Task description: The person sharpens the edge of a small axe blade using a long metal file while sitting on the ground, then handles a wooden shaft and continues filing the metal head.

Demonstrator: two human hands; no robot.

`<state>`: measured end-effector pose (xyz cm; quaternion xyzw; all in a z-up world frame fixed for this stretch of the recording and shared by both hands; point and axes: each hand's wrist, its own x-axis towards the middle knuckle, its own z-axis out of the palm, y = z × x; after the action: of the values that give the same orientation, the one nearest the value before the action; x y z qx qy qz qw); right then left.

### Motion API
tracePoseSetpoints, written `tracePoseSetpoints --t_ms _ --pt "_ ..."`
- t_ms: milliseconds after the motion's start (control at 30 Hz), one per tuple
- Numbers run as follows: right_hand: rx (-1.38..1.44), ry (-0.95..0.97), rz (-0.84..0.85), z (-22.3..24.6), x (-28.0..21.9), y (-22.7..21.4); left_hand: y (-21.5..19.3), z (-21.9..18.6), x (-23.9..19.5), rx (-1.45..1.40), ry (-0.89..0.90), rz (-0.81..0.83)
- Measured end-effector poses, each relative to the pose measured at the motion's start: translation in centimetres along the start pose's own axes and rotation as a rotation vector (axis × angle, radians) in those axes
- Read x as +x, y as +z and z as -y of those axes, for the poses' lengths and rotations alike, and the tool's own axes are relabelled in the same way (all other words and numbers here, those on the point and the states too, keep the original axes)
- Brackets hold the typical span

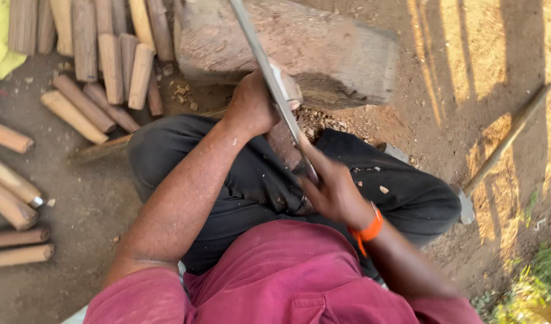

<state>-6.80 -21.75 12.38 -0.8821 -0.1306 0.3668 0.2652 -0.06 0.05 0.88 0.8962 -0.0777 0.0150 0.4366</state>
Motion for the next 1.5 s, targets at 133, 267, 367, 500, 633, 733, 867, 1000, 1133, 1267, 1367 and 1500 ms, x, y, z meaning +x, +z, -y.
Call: tracePoseSetpoints --t_ms 133,267,367,500,633,733,867,1000,1133,1267,1367,1500 --pt "0.167 -0.334 -0.117 -1.4 1.3 0.6 1.1 0.4 -0.1 -0.162 -0.067 -0.089" --pt "0.093 -0.527 -0.221 -1.3 6.4 -0.7 -0.2 -0.4 -0.2 -0.136 -0.075 -0.131" --pt "0.043 -0.539 -0.216 -1.3 5.4 -1.3 -0.6 -0.9 0.1 -0.1 -0.008 -0.085" --pt "0.052 -0.246 -0.044 -0.7 0.1 -1.6 -0.4 -0.5 0.3 0.034 -0.013 0.008" --pt "0.051 -0.365 0.003 1.2 4.4 -4.2 -0.5 -0.8 0.4 -0.098 -0.045 -0.053" --pt "-0.041 -0.346 0.015 3.1 8.4 -6.2 -1.4 -1.2 0.0 -0.183 -0.155 -0.053" --pt "-0.011 -0.5 -0.046 2.1 7.0 -5.5 -1.0 -1.1 0.1 -0.151 -0.134 -0.028" --pt "0.08 -0.498 -0.03 1.7 2.9 -4.5 -0.8 -0.6 0.1 -0.116 -0.071 -0.058" --pt "-0.037 -0.299 0.074 2.1 7.9 -6.2 -1.3 -1.3 0.6 -0.048 -0.105 0.004" --pt "-0.018 -0.78 -0.132 2.1 10.9 -5.7 -1.5 -2.1 0.4 -0.164 -0.22 -0.001" --pt "0.091 -0.452 -0.057 0.1 5.5 -4.3 -1.5 -1.6 0.4 -0.173 -0.075 -0.03" --pt "0.18 -0.628 -0.107 -0.1 1.1 -4.9 -0.8 -0.7 0.7 0.21 0.117 0.03"
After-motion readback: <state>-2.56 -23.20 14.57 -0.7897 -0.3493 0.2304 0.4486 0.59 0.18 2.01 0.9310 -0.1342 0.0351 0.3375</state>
